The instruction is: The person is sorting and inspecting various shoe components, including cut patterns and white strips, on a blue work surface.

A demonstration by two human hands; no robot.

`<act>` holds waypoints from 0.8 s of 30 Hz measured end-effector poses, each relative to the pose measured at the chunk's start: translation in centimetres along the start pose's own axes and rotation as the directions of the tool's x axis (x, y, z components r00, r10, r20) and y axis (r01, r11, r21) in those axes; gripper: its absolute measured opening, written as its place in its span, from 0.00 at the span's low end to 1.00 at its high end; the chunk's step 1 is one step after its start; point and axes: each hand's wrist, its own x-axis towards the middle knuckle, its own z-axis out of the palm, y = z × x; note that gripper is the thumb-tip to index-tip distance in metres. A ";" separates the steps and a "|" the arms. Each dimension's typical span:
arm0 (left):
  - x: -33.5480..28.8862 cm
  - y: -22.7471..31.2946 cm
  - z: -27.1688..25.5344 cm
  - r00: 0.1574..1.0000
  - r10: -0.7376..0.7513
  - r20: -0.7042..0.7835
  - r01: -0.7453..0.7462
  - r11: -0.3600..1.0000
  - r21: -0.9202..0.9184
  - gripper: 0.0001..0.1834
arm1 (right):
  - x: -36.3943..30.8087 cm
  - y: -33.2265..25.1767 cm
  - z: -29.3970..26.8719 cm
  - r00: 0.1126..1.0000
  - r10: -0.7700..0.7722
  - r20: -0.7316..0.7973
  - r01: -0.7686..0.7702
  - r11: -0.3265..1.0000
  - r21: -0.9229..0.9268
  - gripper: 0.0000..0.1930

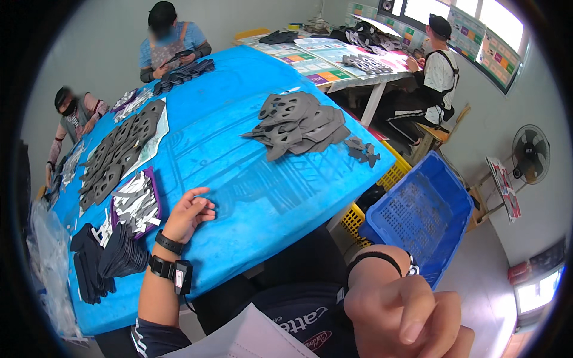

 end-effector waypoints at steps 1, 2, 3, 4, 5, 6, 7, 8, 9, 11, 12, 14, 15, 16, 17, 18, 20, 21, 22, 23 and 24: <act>0.0 0.0 0.0 1.000 0.001 -0.003 -0.001 1.000 -0.001 0.18 | -0.1 -0.2 -0.2 1.000 0.000 0.000 0.000 1.000 0.003 0.04; 0.1 -0.1 0.0 1.000 0.001 0.006 -0.001 1.000 -0.004 0.18 | -0.2 -0.4 -0.4 0.997 0.058 0.054 -0.059 0.998 0.023 0.04; 0.1 -0.1 0.0 1.000 0.000 0.014 0.000 1.000 -0.005 0.18 | -0.2 -0.6 -0.6 0.988 0.115 0.107 -0.119 0.992 0.039 0.04; 0.0 0.0 0.0 1.000 -0.001 0.013 0.001 1.000 -0.004 0.18 | -0.2 -0.6 -0.7 0.988 0.115 0.105 -0.120 0.992 0.040 0.04; -0.1 0.0 0.0 1.000 0.000 0.010 0.000 1.000 0.001 0.18 | -0.1 -0.6 -0.9 0.980 0.146 0.137 -0.159 0.983 0.092 0.04; -0.2 0.0 0.0 1.000 0.000 0.005 0.000 1.000 0.006 0.18 | -0.2 -0.6 -0.9 0.970 0.175 0.169 -0.201 0.969 0.145 0.04; -0.1 -0.1 -0.1 1.000 -0.003 0.003 0.003 1.000 0.008 0.18 | -0.2 -0.7 -0.6 0.970 0.177 0.166 -0.202 0.968 0.146 0.04; 0.0 -0.2 -0.1 1.000 0.000 0.009 0.000 1.000 0.005 0.18 | -0.3 -1.0 0.0 0.989 0.136 0.064 -0.144 0.979 0.145 0.05; 0.1 -0.2 -0.1 1.000 0.004 0.019 -0.004 1.000 0.002 0.18 | -0.3 -1.3 0.5 0.995 0.091 -0.036 -0.085 0.987 0.135 0.06; 0.1 -0.2 -0.1 1.000 0.002 0.021 -0.002 1.000 0.004 0.18 | -1.0 -2.2 -0.2 0.998 0.057 -0.038 -0.049 0.980 0.194 0.07; 0.2 -0.3 -0.1 1.000 0.003 0.023 -0.003 1.000 0.003 0.18 | -0.9 -2.2 -0.4 0.999 0.024 -0.038 -0.013 0.967 0.253 0.08; 0.0 -0.2 -0.1 1.000 0.001 0.015 -0.001 1.000 0.006 0.18 | -0.1 -1.8 -1.1 0.986 0.142 0.090 -0.163 0.938 0.306 0.06; 0.0 -0.2 -0.1 1.000 0.000 0.001 0.000 1.000 0.010 0.18 | 0.3 -1.5 -1.3 0.943 0.249 0.221 -0.313 0.886 0.341 0.03; 0.0 -0.2 -0.1 1.000 0.002 0.002 -0.002 1.000 0.008 0.18 | 0.0 -1.7 -1.0 0.943 0.248 0.224 -0.314 0.886 0.341 0.03; 0.0 -0.1 0.0 1.000 0.000 -0.002 0.000 1.000 0.004 0.18 | -0.5 -2.2 -0.2 0.962 0.257 0.090 -0.273 0.908 0.319 0.04; 0.0 -0.2 0.0 1.000 -0.005 -0.001 0.005 1.000 0.001 0.18 | -0.8 -2.4 0.4 0.965 0.258 -0.047 -0.235 0.929 0.286 0.05; 0.0 -0.2 0.1 1.000 -0.007 0.000 0.007 1.000 0.008 0.18 | -0.9 -1.5 0.3 0.988 0.129 -0.089 -0.102 0.960 0.260 0.07; 0.1 -0.1 0.1 1.000 -0.008 -0.004 0.008 1.000 0.017 0.18 | -1.1 -1.1 0.1 0.991 -0.004 -0.130 0.035 0.972 0.233 0.09; 0.2 0.0 0.3 1.000 -0.005 0.001 0.005 1.000 0.014 0.18 | -1.7 -1.7 -0.3 0.992 -0.008 -0.125 0.036 0.972 0.231 0.09; 0.2 0.2 0.5 1.000 -0.006 0.005 0.006 1.000 0.017 0.18 | -2.5 -2.9 -0.7 0.990 -0.072 -0.125 0.102 0.963 0.250 0.10; 0.1 0.2 0.4 1.000 -0.009 0.000 0.009 1.000 0.019 0.18 | -2.5 -3.1 -0.6 0.982 -0.133 -0.132 0.165 0.947 0.275 0.12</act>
